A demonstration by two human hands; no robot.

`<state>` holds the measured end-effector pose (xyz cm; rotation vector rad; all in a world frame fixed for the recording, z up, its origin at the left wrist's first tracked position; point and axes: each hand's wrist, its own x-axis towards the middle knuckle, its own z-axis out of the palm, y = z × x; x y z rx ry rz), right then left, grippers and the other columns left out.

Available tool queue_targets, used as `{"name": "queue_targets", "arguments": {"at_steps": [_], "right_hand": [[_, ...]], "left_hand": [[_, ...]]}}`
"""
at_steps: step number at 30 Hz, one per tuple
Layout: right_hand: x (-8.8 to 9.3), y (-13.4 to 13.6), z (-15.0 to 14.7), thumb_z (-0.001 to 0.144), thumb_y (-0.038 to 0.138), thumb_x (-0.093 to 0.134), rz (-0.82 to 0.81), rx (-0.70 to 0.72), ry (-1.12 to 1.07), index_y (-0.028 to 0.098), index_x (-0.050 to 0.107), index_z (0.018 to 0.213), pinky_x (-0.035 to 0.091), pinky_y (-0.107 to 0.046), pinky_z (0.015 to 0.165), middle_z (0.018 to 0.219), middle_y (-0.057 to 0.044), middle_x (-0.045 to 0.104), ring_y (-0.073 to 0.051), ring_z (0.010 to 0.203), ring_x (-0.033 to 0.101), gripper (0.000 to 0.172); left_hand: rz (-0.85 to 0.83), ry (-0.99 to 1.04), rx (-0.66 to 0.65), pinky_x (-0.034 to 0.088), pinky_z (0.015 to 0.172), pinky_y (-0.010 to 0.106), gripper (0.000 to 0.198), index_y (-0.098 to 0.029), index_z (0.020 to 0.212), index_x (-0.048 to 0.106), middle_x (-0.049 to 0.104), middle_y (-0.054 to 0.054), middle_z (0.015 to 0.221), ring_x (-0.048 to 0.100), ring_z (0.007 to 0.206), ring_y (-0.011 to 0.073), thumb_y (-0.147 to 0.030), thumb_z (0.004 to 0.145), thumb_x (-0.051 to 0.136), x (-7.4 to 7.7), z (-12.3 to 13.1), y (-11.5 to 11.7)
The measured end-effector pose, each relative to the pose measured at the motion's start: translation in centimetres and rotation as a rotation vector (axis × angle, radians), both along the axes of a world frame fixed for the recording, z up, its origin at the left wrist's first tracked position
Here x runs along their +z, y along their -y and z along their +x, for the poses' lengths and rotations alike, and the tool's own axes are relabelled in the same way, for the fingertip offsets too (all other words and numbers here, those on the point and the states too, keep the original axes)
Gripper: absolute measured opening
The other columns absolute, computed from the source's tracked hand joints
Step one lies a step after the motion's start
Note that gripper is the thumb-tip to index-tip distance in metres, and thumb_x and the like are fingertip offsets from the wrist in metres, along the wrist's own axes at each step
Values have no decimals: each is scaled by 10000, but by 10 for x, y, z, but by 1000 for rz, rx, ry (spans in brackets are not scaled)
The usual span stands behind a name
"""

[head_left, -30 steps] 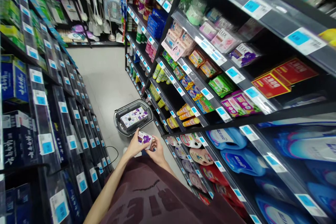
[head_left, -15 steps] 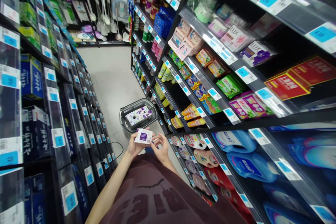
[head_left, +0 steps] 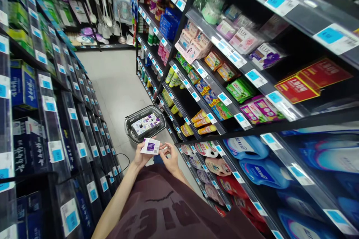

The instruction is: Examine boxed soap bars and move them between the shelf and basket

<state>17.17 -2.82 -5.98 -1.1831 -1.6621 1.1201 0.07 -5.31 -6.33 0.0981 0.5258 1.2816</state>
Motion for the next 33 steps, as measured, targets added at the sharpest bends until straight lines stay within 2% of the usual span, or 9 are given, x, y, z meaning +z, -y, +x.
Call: {"name": "queue_targets", "arguments": {"at_steps": [4,7,11,14,20,26,33], "right_hand": [[-3,0,4,891,296,616,-56,36,-15,204,539,1226,527,-273,612,959,-57,697,-133,669,634,356],[-9,4,8,935,313,548,-113,77,-20,198,540,1245,539,-280,656,950,-59,704,-136,695,631,331],[-15,10,10,917,318,576,-136,111,-11,196,502,1305,535,-267,656,944,-50,691,-125,677,616,414],[-18,11,9,887,311,617,-119,118,10,210,483,1335,524,-253,624,924,-37,688,-123,662,612,478],[-22,9,7,883,295,618,-81,113,78,231,580,1278,528,-250,611,909,-34,688,-122,646,604,402],[-23,8,8,897,270,600,-71,107,92,251,427,1447,525,-237,622,903,-16,687,-112,644,602,577],[-24,7,6,893,262,604,-76,116,76,250,405,1453,517,-227,616,905,-12,692,-106,642,600,595]], "left_hand": [[-85,-252,6,510,906,472,686,-138,1370,483,703,176,1169,680,1055,335,-535,815,546,1,7,-6],[-182,-461,25,527,871,426,674,-171,1310,503,688,149,1157,687,994,293,-531,758,648,-6,12,-12],[-289,-649,53,496,905,401,731,-221,1326,483,645,112,1177,655,990,254,-448,695,773,-18,12,-14],[-328,-764,65,447,984,405,800,-228,1350,477,623,108,1189,620,1055,263,-418,659,834,-20,11,-12],[-327,-852,56,420,1043,428,892,-207,1416,430,612,127,1215,601,1128,293,-429,659,847,-14,11,-12],[-313,-882,13,393,1086,452,947,-179,1462,372,598,162,1271,580,1186,308,-470,687,830,-16,9,-12],[-309,-874,6,394,1091,436,921,-183,1452,383,573,171,1325,564,1226,310,-474,696,822,-17,6,-11]]}}
